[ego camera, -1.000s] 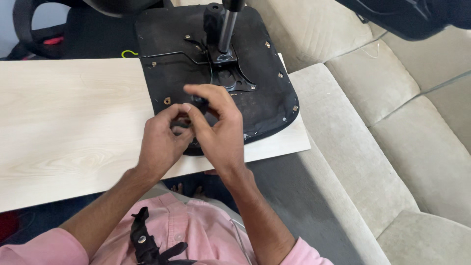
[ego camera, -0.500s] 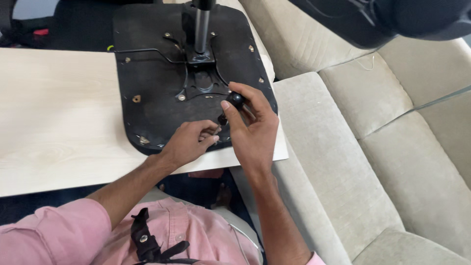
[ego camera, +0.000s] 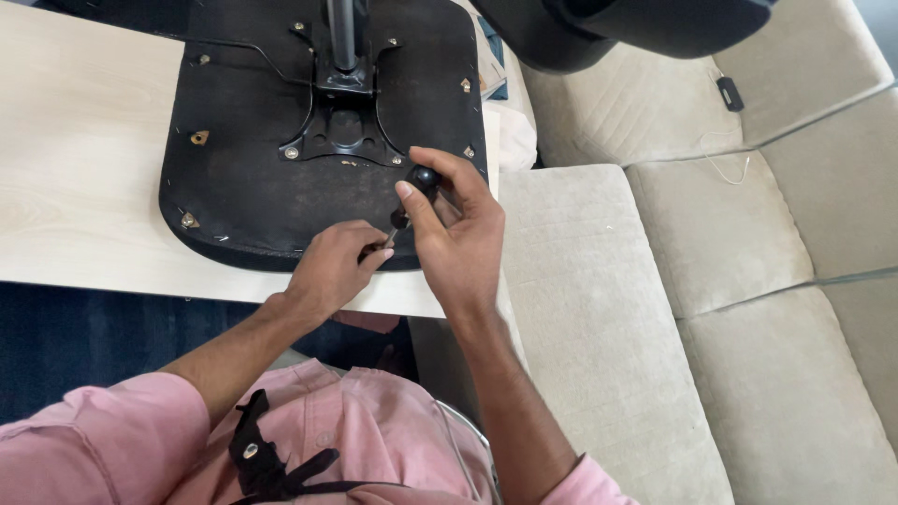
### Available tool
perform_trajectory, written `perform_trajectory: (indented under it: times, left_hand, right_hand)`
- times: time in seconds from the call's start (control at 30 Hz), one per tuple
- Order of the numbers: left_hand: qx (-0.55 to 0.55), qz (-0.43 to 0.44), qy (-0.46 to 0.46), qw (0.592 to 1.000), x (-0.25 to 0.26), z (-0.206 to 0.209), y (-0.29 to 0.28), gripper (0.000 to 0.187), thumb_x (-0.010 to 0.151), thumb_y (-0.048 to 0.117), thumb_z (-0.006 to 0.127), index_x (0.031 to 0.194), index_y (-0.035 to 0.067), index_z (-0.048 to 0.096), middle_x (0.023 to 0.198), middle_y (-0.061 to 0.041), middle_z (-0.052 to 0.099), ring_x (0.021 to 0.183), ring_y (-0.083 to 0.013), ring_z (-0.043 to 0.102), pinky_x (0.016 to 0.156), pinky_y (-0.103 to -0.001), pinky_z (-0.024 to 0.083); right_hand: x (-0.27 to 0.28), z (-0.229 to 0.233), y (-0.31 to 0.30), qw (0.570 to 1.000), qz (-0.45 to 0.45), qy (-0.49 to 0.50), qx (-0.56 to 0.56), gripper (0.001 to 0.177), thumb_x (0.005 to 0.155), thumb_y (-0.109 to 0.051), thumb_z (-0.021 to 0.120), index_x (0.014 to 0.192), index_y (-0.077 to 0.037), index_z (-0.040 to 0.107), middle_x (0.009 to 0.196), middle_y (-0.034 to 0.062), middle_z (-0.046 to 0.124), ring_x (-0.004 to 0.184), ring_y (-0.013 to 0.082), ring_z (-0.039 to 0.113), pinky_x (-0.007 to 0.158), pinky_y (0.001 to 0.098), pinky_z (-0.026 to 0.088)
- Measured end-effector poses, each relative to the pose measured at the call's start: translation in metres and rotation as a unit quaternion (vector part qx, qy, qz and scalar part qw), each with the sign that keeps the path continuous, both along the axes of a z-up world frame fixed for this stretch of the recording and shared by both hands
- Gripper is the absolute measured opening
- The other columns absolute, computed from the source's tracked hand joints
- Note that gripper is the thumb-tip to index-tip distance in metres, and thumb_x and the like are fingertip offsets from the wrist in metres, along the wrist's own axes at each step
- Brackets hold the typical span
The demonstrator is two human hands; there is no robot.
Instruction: The person uses a screwdriver to tighten screws into the underside of an overturned chair base. They rotate the tool and reposition their hands to secure multiple fasteners on the black metal base.
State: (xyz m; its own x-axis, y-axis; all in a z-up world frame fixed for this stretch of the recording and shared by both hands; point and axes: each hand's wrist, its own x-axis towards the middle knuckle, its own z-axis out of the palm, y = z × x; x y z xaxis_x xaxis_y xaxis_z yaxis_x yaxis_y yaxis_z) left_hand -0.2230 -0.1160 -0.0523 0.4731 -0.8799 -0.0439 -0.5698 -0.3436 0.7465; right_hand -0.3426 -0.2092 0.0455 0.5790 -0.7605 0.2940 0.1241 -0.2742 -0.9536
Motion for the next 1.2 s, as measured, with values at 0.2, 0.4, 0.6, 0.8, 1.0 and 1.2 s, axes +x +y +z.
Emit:
perform_trajectory:
  times: [0.2,0.4,0.6,0.8,1.0,1.2]
  left_hand:
    - [-0.116,0.029,-0.112,0.986,0.005,-0.006,0.028,0.020,0.087,0.013,0.074,0.101,0.000,0.075,0.100,-0.013,0.073,0.096,-0.0320,0.070,0.088,-0.043,0.054]
    - [-0.051,0.054,-0.108,0.991,0.010,-0.008,0.031,0.019,0.089,0.015,0.074,0.102,0.002,0.076,0.099,-0.011,0.076,0.093,-0.0277,0.072,0.088,-0.041,0.055]
    - [0.001,0.044,-0.060,0.997,0.024,-0.003,0.033,0.027,0.085,0.021,0.079,0.104,0.002,0.076,0.093,-0.012,0.076,0.078,-0.0237,0.075,0.072,-0.036,0.060]
    - [-0.014,0.048,-0.045,0.998,0.031,0.003,0.035,0.025,0.083,0.021,0.082,0.097,0.001,0.077,0.088,-0.012,0.076,0.074,-0.0251,0.073,0.069,-0.039,0.056]
    - [-0.038,0.027,-0.042,0.998,0.035,0.007,0.033,0.026,0.080,0.023,0.084,0.094,0.002,0.076,0.082,-0.011,0.076,0.070,-0.0233,0.072,0.067,-0.038,0.057]
    - [0.045,0.032,-0.021,0.998,0.038,0.006,0.031,0.028,0.081,0.026,0.084,0.091,0.002,0.076,0.080,-0.010,0.076,0.069,-0.0223,0.072,0.070,-0.037,0.058]
  right_hand:
    - [0.008,-0.007,0.015,0.998,0.044,-0.017,-0.037,0.029,0.095,-0.003,0.075,0.123,-0.002,0.068,0.121,0.0070,0.067,0.106,0.0123,0.071,0.090,0.0275,0.066]
    - [0.017,-0.006,0.021,0.985,-0.040,0.031,-0.164,0.029,0.090,-0.007,0.083,0.118,-0.006,0.074,0.113,0.0115,0.060,0.100,0.0178,0.066,0.082,0.0289,0.062]
    - [0.027,-0.003,0.023,0.998,0.022,-0.023,-0.060,0.036,0.092,-0.009,0.067,0.127,-0.011,0.062,0.121,0.0035,0.066,0.111,0.0110,0.067,0.096,0.0244,0.058]
    - [0.033,-0.005,0.032,0.985,-0.103,0.107,-0.086,0.027,0.092,-0.006,0.082,0.118,-0.004,0.080,0.118,0.0163,0.069,0.105,0.0250,0.068,0.084,0.0307,0.057]
    - [0.037,-0.007,0.034,0.991,-0.048,0.003,-0.126,0.027,0.101,-0.005,0.068,0.128,-0.005,0.071,0.130,0.0091,0.071,0.119,0.0173,0.070,0.099,0.0284,0.058]
    - [0.038,-0.003,0.035,0.990,-0.085,0.052,-0.098,0.026,0.096,-0.011,0.076,0.121,-0.008,0.075,0.119,0.0085,0.072,0.107,0.0171,0.071,0.092,0.0296,0.060]
